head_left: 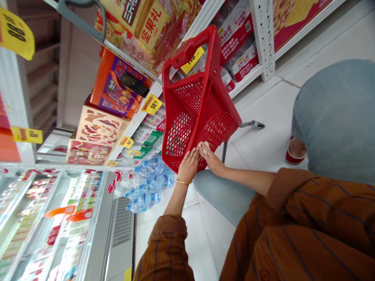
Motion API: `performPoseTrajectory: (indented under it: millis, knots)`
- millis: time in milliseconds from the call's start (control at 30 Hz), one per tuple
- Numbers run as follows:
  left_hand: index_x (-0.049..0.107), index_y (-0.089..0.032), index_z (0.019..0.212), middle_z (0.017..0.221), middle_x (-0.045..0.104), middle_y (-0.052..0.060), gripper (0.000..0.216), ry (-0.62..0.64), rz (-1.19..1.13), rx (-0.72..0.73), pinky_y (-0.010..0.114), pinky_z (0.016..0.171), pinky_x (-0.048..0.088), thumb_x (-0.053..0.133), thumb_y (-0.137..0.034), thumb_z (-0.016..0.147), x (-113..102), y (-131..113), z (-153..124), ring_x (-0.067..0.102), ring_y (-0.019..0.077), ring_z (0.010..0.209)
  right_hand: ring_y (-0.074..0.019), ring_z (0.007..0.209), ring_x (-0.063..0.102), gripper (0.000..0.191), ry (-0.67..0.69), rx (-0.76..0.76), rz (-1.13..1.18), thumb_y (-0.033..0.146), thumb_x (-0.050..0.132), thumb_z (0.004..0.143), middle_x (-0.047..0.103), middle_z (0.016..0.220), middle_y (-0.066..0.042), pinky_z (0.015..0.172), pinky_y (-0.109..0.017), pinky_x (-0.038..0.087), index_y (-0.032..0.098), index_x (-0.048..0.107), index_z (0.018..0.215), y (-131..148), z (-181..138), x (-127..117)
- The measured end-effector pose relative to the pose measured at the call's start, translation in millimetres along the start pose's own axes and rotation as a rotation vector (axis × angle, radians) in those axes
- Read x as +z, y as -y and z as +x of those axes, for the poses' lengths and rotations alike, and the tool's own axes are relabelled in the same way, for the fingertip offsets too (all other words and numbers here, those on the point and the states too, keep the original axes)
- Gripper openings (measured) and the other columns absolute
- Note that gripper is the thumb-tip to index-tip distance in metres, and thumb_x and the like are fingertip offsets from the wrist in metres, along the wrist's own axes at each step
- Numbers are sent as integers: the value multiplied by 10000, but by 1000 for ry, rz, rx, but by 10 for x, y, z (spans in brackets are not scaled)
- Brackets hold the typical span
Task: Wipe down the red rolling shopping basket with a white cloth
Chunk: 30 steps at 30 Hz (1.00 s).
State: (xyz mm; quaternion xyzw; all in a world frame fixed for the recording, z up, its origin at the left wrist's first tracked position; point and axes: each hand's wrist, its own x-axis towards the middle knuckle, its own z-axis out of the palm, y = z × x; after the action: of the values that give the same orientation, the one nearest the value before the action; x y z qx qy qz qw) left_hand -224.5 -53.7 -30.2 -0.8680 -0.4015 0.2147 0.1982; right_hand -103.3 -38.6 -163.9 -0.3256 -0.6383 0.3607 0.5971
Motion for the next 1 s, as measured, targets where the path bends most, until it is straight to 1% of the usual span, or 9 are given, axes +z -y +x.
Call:
performPoseTrajectory:
  millis: [67, 200, 300, 367, 500, 667, 867, 933, 1000]
  knots:
    - [246, -89, 1468, 1524, 274, 75, 533, -25, 5, -5, 355, 1198, 235, 306, -127, 940, 38, 2, -68, 212, 174, 1432, -153, 1458, 75, 576, 0, -40, -33, 118, 293, 966, 192, 1579, 10, 1194, -447, 197, 340, 193, 1488, -33, 50, -108]
    - [266, -90, 1464, 1519, 291, 75, 528, -69, 18, 1, 351, 1204, 225, 325, -129, 941, 86, -3, -113, 217, 173, 1430, -157, 1463, 44, 630, -128, -39, -125, 82, 229, 963, 86, 1596, 46, 1203, -454, 177, 390, 84, 1493, -94, 267, -217]
    - [306, -70, 1450, 1520, 295, 82, 506, -88, 33, 0, 370, 1209, 214, 320, -136, 948, 95, -5, -99, 191, 189, 1436, -160, 1464, 23, 653, -81, -97, -203, 90, 240, 966, 35, 1597, 61, 1199, -471, 197, 417, 16, 1485, -172, 340, -183]
    - [323, -59, 1442, 1520, 299, 90, 497, -93, 31, 8, 382, 1209, 216, 320, -137, 951, 89, -6, -91, 180, 200, 1439, -149, 1464, 44, 652, -9, -121, -248, 86, 240, 963, 84, 1595, 42, 1196, -463, 225, 389, 9, 1493, -242, 301, -171]
    - [316, -61, 1444, 1519, 303, 106, 502, -79, -6, 20, 410, 1204, 232, 329, -124, 946, 58, -12, -86, 180, 210, 1440, -146, 1456, 128, 614, 178, -209, -276, 30, 247, 936, 285, 1547, -17, 1195, -470, 234, 291, 215, 1491, -363, 142, -265]
    - [312, -57, 1443, 1519, 305, 107, 494, -76, -7, 8, 427, 1197, 241, 301, -121, 954, 16, -41, -79, 193, 214, 1438, -182, 1438, 217, 492, 350, -277, -188, -16, 324, 922, 487, 1423, -71, 1190, -535, 196, 197, 498, 1330, -435, 84, -466]
    - [341, -47, 1428, 1513, 314, 112, 479, -60, 2, -3, 434, 1186, 262, 285, -117, 958, -33, -71, -61, 227, 218, 1431, -182, 1452, 146, 411, 678, -375, -118, 34, 375, 940, 539, 1379, -31, 1192, -499, 165, 200, 561, 1267, -591, 262, -743]
    - [338, -47, 1430, 1516, 310, 108, 478, -61, 9, -10, 427, 1186, 264, 283, -123, 960, -43, -77, -60, 226, 216, 1432, -189, 1454, 144, 440, 686, -337, -123, 28, 362, 931, 518, 1401, -21, 1197, -510, 144, 214, 553, 1282, -611, 251, -815]
    - [326, -54, 1437, 1522, 299, 99, 483, -68, 12, -15, 417, 1188, 263, 286, -130, 962, -46, -82, -61, 215, 210, 1436, -190, 1459, 128, 483, 607, -248, -125, 35, 335, 924, 446, 1460, -14, 1198, -511, 148, 234, 516, 1325, -588, 154, -839]
